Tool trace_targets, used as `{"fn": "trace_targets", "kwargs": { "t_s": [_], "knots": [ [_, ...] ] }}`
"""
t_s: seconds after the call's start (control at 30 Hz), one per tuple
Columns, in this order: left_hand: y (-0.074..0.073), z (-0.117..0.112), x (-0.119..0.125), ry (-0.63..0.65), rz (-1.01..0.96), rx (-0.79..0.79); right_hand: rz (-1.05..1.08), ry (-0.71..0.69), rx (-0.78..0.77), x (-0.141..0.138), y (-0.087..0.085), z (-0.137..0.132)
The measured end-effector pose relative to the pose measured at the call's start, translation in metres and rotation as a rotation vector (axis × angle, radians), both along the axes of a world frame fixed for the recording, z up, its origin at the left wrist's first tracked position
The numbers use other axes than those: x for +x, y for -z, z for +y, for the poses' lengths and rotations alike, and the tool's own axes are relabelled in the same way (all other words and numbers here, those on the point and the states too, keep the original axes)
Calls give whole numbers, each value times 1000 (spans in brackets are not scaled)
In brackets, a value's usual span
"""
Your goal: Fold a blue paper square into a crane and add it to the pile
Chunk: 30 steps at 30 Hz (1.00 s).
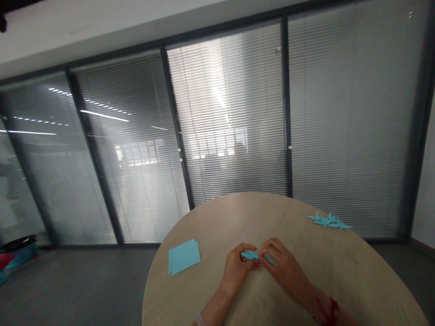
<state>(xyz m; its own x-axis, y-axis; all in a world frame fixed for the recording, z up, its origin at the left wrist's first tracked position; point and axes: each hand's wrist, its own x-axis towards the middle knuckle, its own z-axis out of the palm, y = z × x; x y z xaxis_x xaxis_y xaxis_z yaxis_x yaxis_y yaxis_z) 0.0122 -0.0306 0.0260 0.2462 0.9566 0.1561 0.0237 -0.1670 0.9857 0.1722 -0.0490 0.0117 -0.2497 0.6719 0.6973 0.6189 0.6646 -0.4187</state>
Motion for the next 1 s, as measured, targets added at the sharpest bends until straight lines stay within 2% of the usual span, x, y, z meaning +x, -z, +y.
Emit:
{"fn": "trace_targets", "kwargs": {
  "t_s": [0.13,0.27,0.43,0.57,0.77,1.0],
  "knots": [
    [4,2,-1,18,37,19,-23,47,25,-1,2,0],
    [9,3,-1,48,-20,-39,-39,83,54,-2,4,1],
    [3,-1,0,44,-61,-86,-112,100,79,-2,4,0],
    [-1,-3,1,40,-50,-90,-167,99,107,-2,3,-1],
    [3,0,-1,43,-90,-115,-198,55,116,0,3,-2],
    [8,1,-2,48,-46,-55,-212,43,51,3,3,0]
  ]
}}
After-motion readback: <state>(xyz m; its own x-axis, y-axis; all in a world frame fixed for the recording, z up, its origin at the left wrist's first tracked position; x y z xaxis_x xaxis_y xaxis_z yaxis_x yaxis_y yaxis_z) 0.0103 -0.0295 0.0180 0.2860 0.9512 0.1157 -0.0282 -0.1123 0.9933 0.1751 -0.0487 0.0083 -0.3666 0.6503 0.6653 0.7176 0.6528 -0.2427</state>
